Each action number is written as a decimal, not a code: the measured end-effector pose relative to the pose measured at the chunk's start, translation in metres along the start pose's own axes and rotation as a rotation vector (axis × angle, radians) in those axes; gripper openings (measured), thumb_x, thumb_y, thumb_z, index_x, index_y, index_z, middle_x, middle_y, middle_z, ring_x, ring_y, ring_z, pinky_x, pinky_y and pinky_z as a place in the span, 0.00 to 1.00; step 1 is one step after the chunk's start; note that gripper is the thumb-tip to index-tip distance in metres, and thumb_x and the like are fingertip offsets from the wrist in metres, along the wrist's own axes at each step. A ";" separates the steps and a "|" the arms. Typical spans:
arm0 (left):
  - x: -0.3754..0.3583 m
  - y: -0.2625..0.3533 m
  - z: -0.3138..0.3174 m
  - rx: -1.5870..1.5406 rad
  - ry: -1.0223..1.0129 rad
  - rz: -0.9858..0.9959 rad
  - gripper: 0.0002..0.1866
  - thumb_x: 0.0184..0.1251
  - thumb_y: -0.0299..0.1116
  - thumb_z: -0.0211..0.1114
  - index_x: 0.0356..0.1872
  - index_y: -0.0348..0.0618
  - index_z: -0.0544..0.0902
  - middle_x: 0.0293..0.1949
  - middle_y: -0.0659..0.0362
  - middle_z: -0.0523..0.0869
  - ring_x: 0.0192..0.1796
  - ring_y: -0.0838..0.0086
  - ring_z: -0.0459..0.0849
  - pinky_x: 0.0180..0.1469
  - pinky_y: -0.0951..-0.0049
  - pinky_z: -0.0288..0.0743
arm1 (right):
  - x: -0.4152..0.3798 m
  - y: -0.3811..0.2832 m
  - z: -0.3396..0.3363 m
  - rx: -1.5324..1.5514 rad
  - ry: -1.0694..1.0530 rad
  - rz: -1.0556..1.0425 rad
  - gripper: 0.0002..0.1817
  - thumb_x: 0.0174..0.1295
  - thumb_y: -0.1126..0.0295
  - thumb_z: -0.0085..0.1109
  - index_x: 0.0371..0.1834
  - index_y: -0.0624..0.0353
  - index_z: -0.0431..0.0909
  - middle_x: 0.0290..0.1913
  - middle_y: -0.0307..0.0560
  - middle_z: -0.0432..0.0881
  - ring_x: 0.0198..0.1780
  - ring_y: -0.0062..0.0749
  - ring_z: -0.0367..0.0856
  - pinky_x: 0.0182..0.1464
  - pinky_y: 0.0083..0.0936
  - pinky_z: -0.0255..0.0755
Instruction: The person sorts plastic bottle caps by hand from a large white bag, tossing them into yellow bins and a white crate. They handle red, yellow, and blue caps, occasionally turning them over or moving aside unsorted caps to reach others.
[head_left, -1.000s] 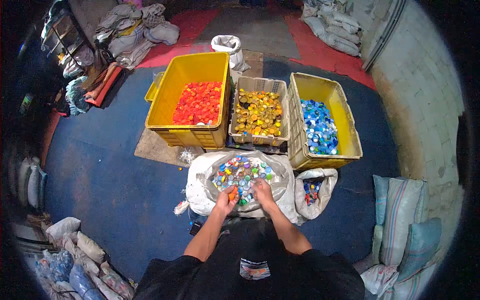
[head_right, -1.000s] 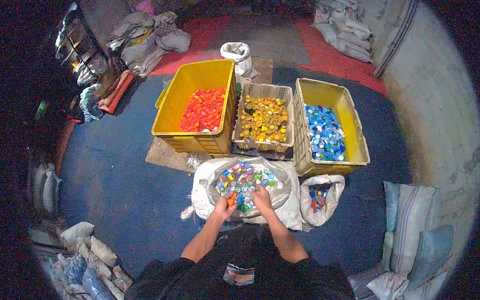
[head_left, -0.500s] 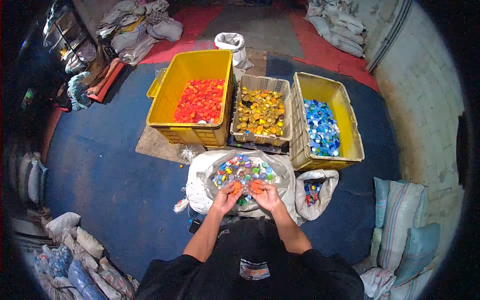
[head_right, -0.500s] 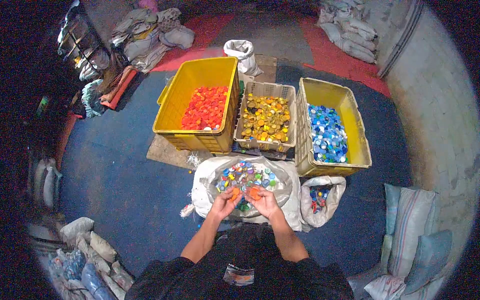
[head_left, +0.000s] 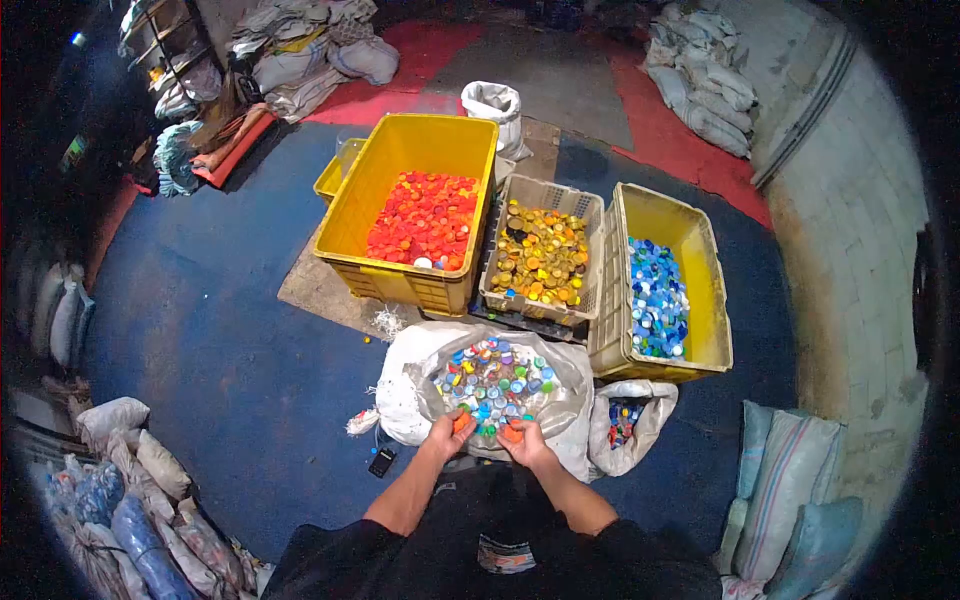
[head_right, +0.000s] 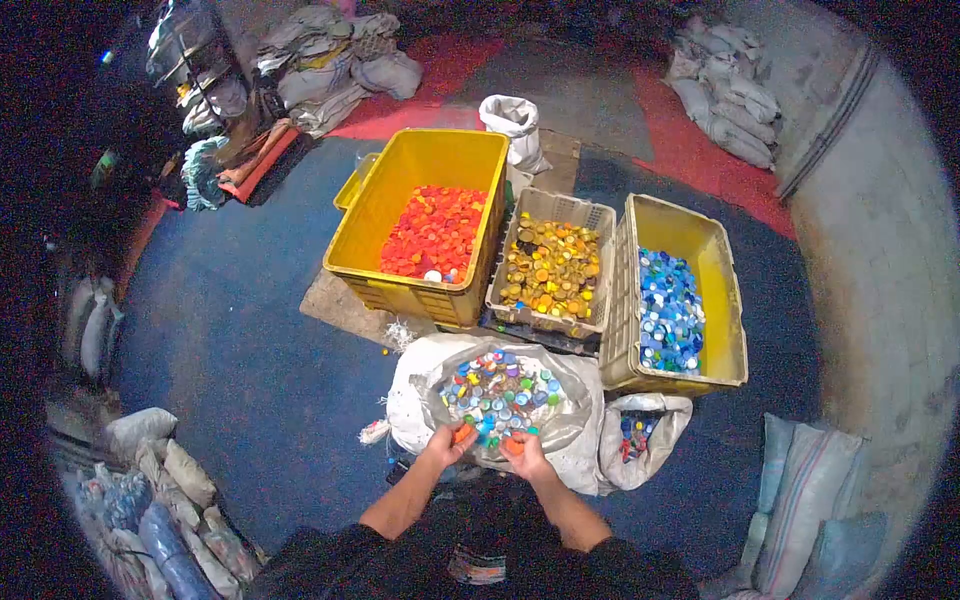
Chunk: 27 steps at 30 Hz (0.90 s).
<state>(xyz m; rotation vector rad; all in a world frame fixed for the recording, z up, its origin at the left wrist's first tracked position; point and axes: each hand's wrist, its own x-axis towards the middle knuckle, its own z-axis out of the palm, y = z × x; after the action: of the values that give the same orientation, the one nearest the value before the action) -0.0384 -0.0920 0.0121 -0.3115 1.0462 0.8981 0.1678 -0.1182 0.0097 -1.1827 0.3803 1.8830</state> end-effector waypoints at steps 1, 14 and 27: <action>0.005 0.007 0.000 -0.016 -0.016 0.000 0.06 0.70 0.29 0.53 0.43 0.39 0.75 0.38 0.54 0.79 0.43 0.63 0.80 0.50 0.63 0.82 | 0.004 0.001 0.007 -0.010 -0.010 -0.031 0.15 0.53 0.78 0.51 0.45 0.62 0.69 0.42 0.52 0.75 0.44 0.43 0.77 0.53 0.46 0.74; -0.144 0.216 0.218 -0.075 -0.635 0.475 0.17 0.66 0.46 0.60 0.41 0.42 0.71 0.39 0.48 0.76 0.47 0.59 0.79 0.54 0.54 0.76 | -0.082 -0.121 0.309 0.075 -0.726 -0.395 0.22 0.46 0.71 0.49 0.48 0.59 0.61 0.57 0.62 0.61 0.64 0.60 0.60 0.68 0.61 0.54; -0.031 0.057 0.030 0.417 0.084 0.225 0.03 0.67 0.28 0.54 0.38 0.43 0.74 0.20 0.65 0.69 0.15 0.81 0.64 0.36 0.67 0.85 | -0.021 -0.039 0.022 -0.706 0.210 -0.496 0.17 0.64 0.69 0.55 0.55 0.64 0.71 0.37 0.47 0.79 0.29 0.28 0.78 0.28 0.21 0.71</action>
<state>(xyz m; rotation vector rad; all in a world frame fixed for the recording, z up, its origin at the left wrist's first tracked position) -0.0694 -0.0532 0.0638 0.1213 1.3347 0.8461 0.1899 -0.0914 0.0455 -1.7465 -0.4831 1.4793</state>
